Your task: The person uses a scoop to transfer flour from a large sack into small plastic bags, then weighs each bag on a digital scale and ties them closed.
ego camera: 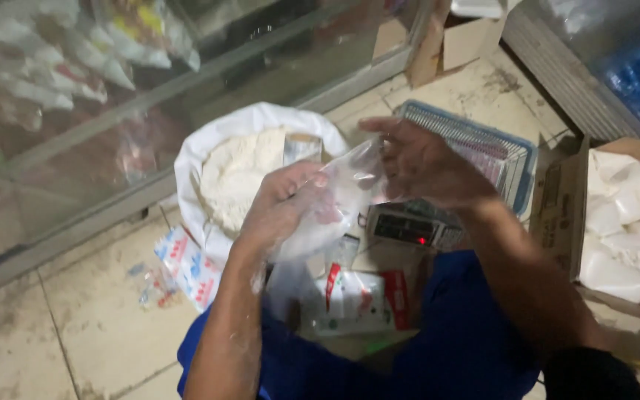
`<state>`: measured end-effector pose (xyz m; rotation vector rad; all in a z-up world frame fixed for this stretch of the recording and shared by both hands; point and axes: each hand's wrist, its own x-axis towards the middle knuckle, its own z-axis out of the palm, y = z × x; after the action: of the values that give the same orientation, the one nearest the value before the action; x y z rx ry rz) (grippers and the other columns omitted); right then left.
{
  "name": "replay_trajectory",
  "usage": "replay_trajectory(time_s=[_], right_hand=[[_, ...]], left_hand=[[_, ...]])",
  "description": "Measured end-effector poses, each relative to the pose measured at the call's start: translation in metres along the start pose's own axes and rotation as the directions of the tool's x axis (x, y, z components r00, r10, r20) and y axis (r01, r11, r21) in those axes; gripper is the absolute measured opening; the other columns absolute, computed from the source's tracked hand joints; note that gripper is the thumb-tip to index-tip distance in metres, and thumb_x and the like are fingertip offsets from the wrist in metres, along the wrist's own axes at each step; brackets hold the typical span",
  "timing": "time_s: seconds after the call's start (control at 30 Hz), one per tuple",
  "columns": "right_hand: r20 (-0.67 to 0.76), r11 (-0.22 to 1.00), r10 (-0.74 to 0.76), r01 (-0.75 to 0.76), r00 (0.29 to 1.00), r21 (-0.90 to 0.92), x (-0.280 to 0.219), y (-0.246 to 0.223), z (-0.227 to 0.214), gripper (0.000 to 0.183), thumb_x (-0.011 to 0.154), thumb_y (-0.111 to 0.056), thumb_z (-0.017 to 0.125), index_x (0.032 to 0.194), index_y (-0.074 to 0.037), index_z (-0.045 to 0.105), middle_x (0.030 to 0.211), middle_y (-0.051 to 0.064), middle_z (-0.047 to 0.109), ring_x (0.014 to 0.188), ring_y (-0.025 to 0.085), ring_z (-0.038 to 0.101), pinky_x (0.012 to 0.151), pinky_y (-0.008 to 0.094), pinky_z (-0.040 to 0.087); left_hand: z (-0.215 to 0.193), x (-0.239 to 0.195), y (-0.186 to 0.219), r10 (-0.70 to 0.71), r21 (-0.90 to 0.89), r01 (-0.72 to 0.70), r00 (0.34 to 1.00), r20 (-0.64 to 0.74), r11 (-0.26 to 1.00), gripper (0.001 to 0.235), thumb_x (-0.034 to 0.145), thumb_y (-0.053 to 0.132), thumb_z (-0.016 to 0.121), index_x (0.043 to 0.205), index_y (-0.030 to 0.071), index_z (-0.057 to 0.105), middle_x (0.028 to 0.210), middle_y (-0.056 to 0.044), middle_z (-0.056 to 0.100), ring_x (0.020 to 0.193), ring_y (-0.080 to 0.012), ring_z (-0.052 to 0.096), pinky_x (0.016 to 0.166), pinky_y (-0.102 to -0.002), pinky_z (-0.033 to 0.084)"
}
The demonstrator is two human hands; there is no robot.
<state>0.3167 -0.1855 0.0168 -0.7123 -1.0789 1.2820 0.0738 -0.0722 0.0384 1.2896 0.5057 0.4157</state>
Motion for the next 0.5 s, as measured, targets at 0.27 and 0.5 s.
replay_trajectory(time_s=[0.27, 0.5], right_hand=[[-0.094, 0.991, 0.02, -0.032, 0.995, -0.132, 0.03, -0.015, 0.005, 0.085, 0.073, 0.007, 0.084, 0.149, 0.0, 0.045, 0.098, 0.023, 0.073, 0.082, 0.031, 0.078, 0.061, 0.035, 0.065], [-0.256, 0.999, 0.038, -0.043, 0.966, -0.014, 0.039, 0.004, -0.007, 0.053, 0.086, 0.001, 0.076, 0.135, 0.004, 0.056, 0.085, 0.02, 0.071, 0.073, 0.03, 0.076, 0.059, 0.042, 0.069]], left_hand=[[-0.014, 0.032, -0.036, -0.225, -0.27, 0.184, 0.966, -0.128, 0.945, 0.028, 0.097, 0.027, 0.072, 0.097, 0.0, 0.071, 0.078, -0.014, 0.071, 0.064, -0.0224, 0.071, 0.065, -0.035, 0.063], [-0.008, 0.049, -0.051, -0.345, -0.333, 0.28, 0.926, -0.155, 0.9, 0.049, 0.09, 0.025, 0.081, 0.121, -0.008, 0.063, 0.097, -0.02, 0.067, 0.084, -0.0295, 0.071, 0.077, -0.047, 0.063]])
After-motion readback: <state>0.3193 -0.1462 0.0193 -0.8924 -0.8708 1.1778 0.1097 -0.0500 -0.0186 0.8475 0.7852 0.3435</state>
